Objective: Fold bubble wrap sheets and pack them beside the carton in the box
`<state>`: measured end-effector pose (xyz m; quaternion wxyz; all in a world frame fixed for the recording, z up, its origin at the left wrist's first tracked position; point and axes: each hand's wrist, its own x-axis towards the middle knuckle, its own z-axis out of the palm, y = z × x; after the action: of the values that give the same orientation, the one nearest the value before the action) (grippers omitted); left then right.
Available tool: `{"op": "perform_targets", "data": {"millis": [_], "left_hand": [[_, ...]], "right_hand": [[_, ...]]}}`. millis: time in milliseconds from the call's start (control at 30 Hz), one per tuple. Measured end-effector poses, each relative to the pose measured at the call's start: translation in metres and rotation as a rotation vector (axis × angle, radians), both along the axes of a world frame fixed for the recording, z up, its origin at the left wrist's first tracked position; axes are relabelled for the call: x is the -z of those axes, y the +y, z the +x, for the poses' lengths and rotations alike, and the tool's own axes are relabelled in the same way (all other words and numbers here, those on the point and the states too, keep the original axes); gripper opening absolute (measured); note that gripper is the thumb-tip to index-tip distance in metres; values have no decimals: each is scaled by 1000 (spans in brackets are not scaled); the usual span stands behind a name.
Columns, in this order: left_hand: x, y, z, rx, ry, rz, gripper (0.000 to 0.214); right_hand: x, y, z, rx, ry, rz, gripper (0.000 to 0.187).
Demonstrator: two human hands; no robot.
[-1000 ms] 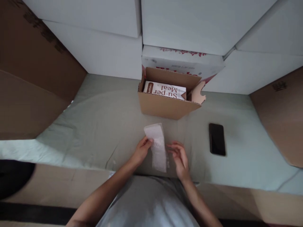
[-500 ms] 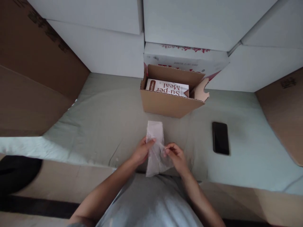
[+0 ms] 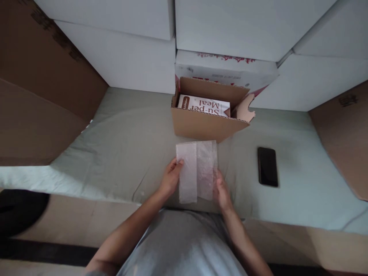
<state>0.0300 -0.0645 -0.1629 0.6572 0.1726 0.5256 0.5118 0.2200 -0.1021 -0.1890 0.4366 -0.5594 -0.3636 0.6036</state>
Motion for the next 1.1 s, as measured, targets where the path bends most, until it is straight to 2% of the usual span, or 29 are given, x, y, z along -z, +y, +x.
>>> {"op": "perform_targets", "data": {"millis": [67, 133, 233, 300, 367, 433, 500, 533, 633, 700, 767, 867, 933, 967, 1033, 1100], "left_hand": [[0, 0, -1, 58, 21, 13, 38], [1, 1, -3, 103, 74, 51, 44], [0, -1, -5, 98, 393, 235, 58], [-5, -5, -5, 183, 555, 338, 49], [-14, -11, -5, 358, 470, 349, 44], [-21, -16, -5, 459, 281, 292, 53], [-24, -18, -7, 419, 172, 203, 56], [-23, -18, -10, 368, 154, 151, 49], [-13, -12, -26, 216, 187, 19, 30], [-2, -9, -37, 176, 311, 22, 26], [11, -6, -44, 204, 531, 106, 27], [28, -4, -47, 235, 988, 308, 48], [33, -4, -47, 267, 1217, 476, 54], [32, -5, -48, 343, 1261, 583, 51], [25, -8, -52, 647, 1209, 820, 44], [16, -13, -58, 1004, 1060, 989, 46]], "right_hand": [[-5, 3, 1, -55, 12, -31, 58], [-12, 7, -1, -106, 44, -122, 46], [-18, 11, -8, -77, 137, -205, 31], [-20, 11, -14, 3, 178, -201, 31], [-21, 10, -20, 45, 212, -200, 31], [-21, 10, -23, 16, 223, -192, 31], [-20, 10, -22, -45, 170, -159, 33], [-19, 10, -19, -53, 126, -136, 34], [-13, 14, -5, 26, -10, -82, 33], [-9, 17, 4, 60, -106, -54, 30], [-4, 19, 9, 52, -237, 1, 31], [0, 19, 8, 26, -542, 118, 57], [0, 17, 7, 22, -797, 235, 68], [0, 16, 7, 4, -908, 321, 67], [-3, 12, 12, -113, -1018, 540, 54], [-5, 5, 19, -383, -995, 717, 47]]}}
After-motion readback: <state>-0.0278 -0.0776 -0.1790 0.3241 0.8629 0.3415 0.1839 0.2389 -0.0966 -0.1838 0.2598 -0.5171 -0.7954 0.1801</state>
